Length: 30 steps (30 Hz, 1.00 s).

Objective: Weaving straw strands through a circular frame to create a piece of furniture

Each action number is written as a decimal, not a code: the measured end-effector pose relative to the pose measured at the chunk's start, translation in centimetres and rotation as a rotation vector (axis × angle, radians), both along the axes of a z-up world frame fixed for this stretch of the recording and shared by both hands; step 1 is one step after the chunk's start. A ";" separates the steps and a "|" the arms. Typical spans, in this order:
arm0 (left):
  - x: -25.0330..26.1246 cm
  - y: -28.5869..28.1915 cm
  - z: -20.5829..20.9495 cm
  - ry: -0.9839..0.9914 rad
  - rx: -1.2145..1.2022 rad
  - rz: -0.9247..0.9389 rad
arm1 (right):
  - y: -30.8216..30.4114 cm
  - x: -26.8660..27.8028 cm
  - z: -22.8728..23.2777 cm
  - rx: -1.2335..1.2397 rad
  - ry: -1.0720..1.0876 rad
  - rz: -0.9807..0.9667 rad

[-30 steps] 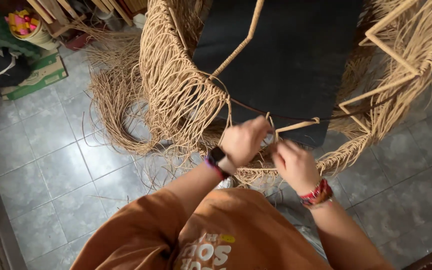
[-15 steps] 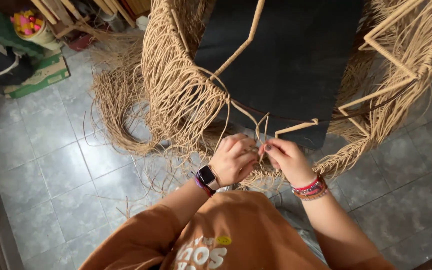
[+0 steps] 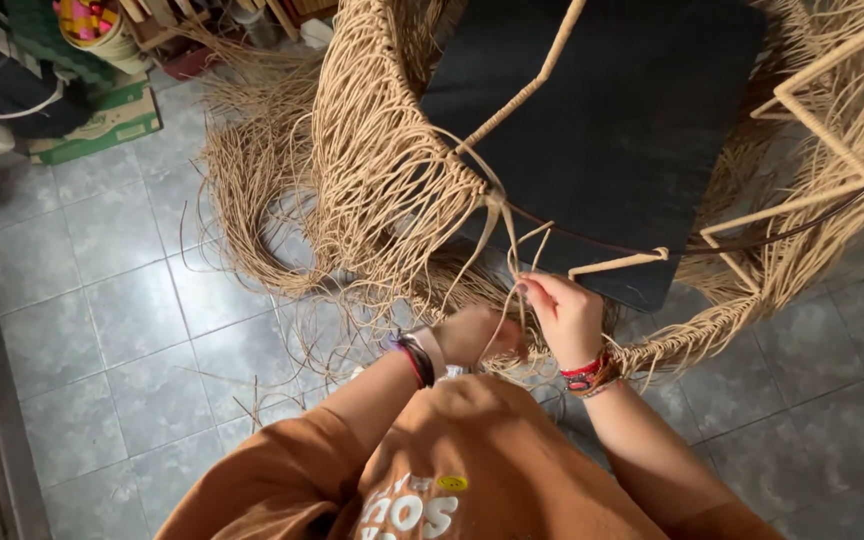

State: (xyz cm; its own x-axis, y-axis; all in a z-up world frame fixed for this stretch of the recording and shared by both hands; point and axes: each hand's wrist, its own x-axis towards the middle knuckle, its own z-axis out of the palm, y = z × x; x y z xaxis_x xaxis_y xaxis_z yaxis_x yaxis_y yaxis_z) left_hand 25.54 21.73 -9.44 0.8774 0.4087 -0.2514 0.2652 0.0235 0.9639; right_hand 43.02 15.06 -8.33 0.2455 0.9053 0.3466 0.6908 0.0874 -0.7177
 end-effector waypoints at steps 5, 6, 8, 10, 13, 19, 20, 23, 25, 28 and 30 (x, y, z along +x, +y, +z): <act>0.4 -0.6 -2.9 -0.173 -0.041 -0.305 | 0.7 -0.2 -0.3 -0.118 0.163 -0.006; 0.5 -0.7 -2.7 -0.170 -0.045 -0.305 | 0.9 -0.6 0.4 -0.122 0.166 -0.007; 0.9 -0.9 -2.2 -0.491 -0.335 0.018 | 1.2 -1.2 1.7 -0.154 0.283 0.032; -0.3 -0.8 -2.7 -0.274 -0.097 -0.275 | 0.9 -1.3 2.1 -0.179 0.338 0.027; -0.2 -0.5 -0.2 -0.188 -0.107 -0.175 | 1.1 -1.5 2.3 -0.225 0.360 0.046; -1.2 -2.5 -11.5 -0.241 0.540 -0.470 | 1.2 -0.7 -0.8 -0.263 0.493 0.076; -1.3 -3.4 -14.2 -0.223 0.912 -0.516 | 1.4 -0.7 -0.9 -0.278 0.513 0.078; -0.3 -1.2 -2.3 -0.322 -0.230 0.246 | 2.0 -1.5 -0.3 -0.304 0.411 0.084; -0.9 -1.9 -5.3 -0.243 -0.092 0.099 | 1.7 -1.4 -1.3 -0.330 0.469 0.063; -1.9 -1.9 -9.5 -0.032 0.279 -0.261 | 2.2 -1.4 0.0 -0.338 0.500 0.078; -1.5 -1.6 -8.8 0.104 0.491 -0.477 | 2.4 -1.8 1.0 -0.335 0.474 0.105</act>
State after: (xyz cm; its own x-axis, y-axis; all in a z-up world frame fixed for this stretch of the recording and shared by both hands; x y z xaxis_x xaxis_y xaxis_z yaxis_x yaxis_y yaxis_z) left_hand 24.08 20.08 -18.22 0.9708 0.0718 -0.2289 0.2298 -0.5515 0.8019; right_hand 41.21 17.45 -7.32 0.2072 0.9743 -0.0880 0.2878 -0.1467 -0.9464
